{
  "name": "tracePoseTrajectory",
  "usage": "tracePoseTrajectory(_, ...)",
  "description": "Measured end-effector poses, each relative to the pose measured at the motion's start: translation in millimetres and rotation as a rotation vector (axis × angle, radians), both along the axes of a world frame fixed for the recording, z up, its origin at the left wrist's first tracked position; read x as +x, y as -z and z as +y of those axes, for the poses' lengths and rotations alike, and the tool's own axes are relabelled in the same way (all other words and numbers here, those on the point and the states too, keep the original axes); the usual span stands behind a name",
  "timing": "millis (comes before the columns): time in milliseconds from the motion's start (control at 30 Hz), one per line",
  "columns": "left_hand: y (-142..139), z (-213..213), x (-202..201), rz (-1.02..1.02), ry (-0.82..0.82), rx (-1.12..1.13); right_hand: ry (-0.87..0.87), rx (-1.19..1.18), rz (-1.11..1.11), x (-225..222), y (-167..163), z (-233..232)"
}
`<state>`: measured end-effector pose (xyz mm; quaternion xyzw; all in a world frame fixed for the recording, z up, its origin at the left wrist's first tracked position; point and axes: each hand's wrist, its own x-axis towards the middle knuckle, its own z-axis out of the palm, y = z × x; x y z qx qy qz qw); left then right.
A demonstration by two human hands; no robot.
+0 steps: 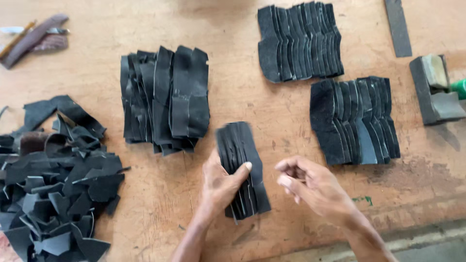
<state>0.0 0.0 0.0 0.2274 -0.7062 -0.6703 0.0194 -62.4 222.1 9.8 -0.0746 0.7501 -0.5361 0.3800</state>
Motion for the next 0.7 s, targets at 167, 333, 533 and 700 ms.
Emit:
tracePoseTrajectory(167,16.4,-3.3,-10.1,0.066,0.007,0.197,0.088,0.063,0.037,-4.6,13.3,-10.9)
tracePoseTrajectory(333,10.6,-8.5,-16.2,-0.062,0.065,0.262,0.058,0.144,0.355,-7.6,-0.2,4.2)
tracePoseTrajectory(533,-17.2,-2.3,-32.9,-0.075,0.476,-0.031,0.052,0.133,0.724,-18.1,-25.1,21.1)
tracePoseTrajectory(700,-39.0,32.4,-73.6,0.025,1.152,-0.652,-0.133,0.211,0.801,-26.1,-45.6,51.3)
